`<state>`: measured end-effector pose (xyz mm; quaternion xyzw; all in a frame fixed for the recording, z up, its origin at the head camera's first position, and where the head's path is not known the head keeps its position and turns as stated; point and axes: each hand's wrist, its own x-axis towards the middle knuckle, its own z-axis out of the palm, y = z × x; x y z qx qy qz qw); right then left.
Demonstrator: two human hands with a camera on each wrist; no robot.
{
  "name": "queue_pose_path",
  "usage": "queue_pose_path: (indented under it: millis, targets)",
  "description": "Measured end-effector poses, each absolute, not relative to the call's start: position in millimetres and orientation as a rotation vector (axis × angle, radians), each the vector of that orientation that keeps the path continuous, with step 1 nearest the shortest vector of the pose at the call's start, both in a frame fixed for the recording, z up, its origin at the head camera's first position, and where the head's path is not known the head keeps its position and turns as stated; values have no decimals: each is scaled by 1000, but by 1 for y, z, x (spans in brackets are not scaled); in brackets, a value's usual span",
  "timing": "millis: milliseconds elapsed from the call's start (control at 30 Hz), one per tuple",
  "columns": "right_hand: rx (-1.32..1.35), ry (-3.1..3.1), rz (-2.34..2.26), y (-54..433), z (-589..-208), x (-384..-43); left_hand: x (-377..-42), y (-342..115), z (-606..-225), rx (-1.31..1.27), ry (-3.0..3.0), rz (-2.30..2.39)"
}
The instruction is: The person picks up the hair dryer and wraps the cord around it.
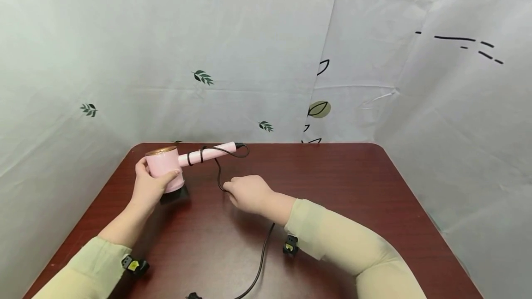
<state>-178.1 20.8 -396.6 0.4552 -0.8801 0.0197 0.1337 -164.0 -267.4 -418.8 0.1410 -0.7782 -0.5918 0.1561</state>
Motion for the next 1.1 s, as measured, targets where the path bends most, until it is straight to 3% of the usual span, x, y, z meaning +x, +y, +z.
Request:
queue_pose_path:
  millis: [333, 1100]
  targets:
    - [1413, -2429, -56, 22, -371, -178, -156, -274, -416, 344, -2401, -1507]
    - [1344, -2116, 222, 30, -344, -208, -142, -289, -394, 32, -2722, -1258]
